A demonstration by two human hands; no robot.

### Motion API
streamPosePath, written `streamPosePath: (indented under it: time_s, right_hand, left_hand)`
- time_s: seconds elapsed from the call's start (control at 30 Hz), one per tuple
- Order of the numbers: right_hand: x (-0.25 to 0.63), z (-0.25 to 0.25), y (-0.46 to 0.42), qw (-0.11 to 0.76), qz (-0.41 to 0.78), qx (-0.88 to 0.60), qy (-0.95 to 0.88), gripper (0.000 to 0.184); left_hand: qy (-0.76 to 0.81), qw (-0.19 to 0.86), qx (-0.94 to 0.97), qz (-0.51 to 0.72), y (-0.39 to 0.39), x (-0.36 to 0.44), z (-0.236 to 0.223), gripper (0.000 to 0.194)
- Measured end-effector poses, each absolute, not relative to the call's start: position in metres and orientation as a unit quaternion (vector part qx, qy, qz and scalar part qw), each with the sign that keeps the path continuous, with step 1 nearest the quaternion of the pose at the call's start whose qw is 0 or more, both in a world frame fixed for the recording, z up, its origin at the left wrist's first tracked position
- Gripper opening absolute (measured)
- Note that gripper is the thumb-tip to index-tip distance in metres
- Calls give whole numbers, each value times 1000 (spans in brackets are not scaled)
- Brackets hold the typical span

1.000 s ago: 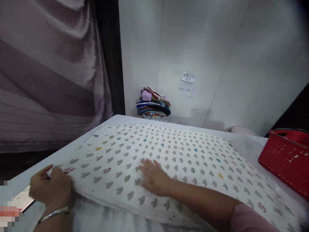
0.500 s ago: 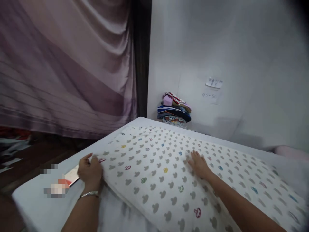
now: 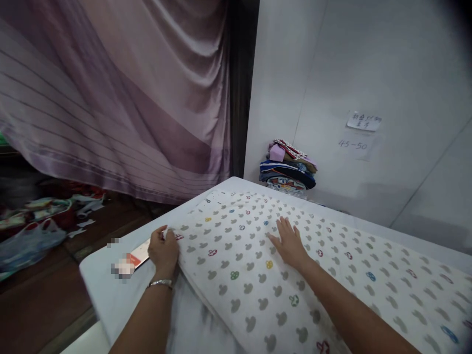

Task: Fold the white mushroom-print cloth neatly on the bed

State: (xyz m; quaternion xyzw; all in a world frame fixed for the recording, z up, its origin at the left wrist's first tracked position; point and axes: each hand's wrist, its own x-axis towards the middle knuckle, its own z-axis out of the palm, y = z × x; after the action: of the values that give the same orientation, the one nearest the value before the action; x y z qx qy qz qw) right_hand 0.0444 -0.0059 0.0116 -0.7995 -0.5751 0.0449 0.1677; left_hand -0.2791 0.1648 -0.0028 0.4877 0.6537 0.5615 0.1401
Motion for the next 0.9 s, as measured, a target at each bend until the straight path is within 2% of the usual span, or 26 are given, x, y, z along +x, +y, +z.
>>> streamPosePath:
  time_s: [0.07, 0.23, 0.4, 0.5, 0.7, 0.8, 0.9]
  right_hand:
    - [24, 7, 12, 168, 49, -790, -588, 72]
    - [8, -29, 30, 102, 122, -780, -605, 74]
    - [7, -21, 33, 102, 144, -785, -593, 75]
    - [-9, -13, 35, 133, 113, -772, -611, 76]
    - [-32, -25, 34, 139, 135, -731, -654, 70]
    - [-30, -19, 33, 189, 190, -725, -635, 68]
    - [-37, -11, 28, 325, 230, -699, -594, 63]
  left_hand:
    - [655, 134, 486, 563, 166, -280, -4, 32]
    - [655, 132, 489, 562, 167, -279, -2, 32]
    - [648, 150, 481, 572, 164, -276, 2, 32]
    - [647, 150, 480, 572, 164, -276, 2, 31]
    - [643, 165, 486, 568, 165, -278, -1, 30]
    - [649, 163, 493, 556, 166, -279, -1, 32]
    - [654, 173, 515, 526, 165, -281, 1, 36]
